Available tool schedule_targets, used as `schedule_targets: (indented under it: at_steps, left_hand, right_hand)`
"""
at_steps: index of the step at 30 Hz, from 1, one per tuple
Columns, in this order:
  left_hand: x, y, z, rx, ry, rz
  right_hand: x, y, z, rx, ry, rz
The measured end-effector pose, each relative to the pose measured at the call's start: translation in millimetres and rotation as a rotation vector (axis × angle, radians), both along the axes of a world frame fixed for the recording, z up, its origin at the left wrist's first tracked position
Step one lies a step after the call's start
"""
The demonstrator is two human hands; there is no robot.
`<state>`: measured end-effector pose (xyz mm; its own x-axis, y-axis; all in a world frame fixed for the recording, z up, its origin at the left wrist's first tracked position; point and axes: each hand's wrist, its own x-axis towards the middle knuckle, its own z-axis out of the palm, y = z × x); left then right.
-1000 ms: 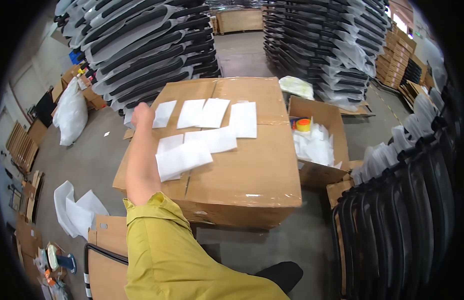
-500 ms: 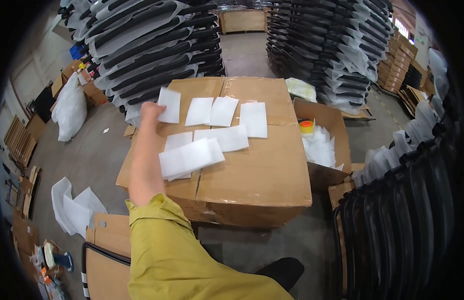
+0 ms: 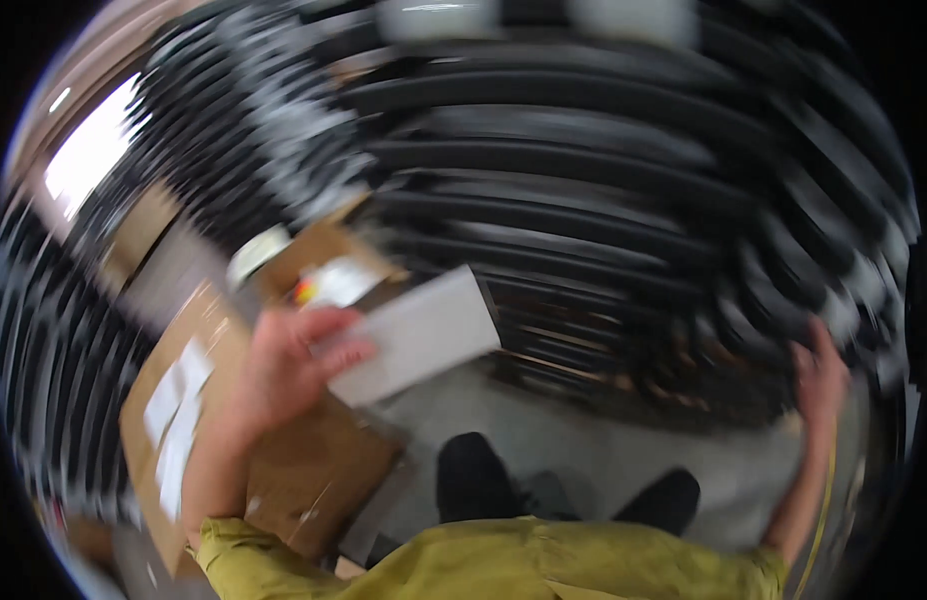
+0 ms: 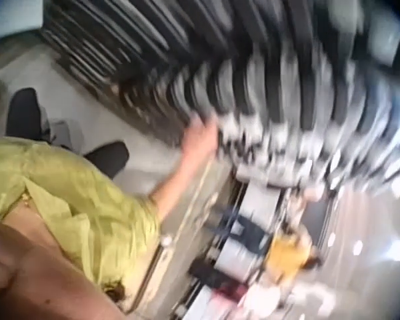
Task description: Applying protective foam padding to metal frames and preparing them for transport in a warehouse environment.
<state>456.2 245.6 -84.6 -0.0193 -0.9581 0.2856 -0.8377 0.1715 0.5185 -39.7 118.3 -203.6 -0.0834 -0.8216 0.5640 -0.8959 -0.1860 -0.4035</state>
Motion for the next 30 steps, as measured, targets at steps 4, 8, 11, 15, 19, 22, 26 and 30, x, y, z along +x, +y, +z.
schedule_targets:
  at_steps: [4,8,11,15,19,22,26,30]
  left_hand:
    - [-132.5,-44.4,-29.0,0.174,-0.059,-0.533]
    - [-261.5,-79.2,-33.1,0.293,-0.15,-0.851]
    - [-327.1,-94.0,-49.3,0.284,-0.181,-1.009]
    - [-382.8,-106.5,-66.2,0.167,-0.268,-1.058]
    - [-443.0,-121.5,-64.5,0.092,-0.456,-1.148]
    - [-494.6,-131.4,-51.8,-0.008,-0.461,-1.162]
    - [-547.1,-161.9,-41.1,-0.644,-0.352,-1.042]
    - [-572.5,-203.8,-44.7,-0.582,-0.511,-0.654]
  right_hand:
    - [73.2,70.0,42.7,0.192,-0.199,0.993]
    - [-11.3,89.5,-2.2,0.406,-0.298,0.855]
    - [-76.7,113.5,-32.8,0.503,-0.568,0.779]
    - [-157.3,131.8,-68.3,0.509,-0.929,0.602]
    - [-164.8,107.8,-52.0,-0.138,-0.796,0.509]
    - [-176.9,81.6,-50.3,0.304,-0.741,0.615]
    - [-223.4,30.5,-106.0,0.162,-1.422,0.617]
    - [-232.8,-21.3,-108.0,0.136,-1.612,0.578]
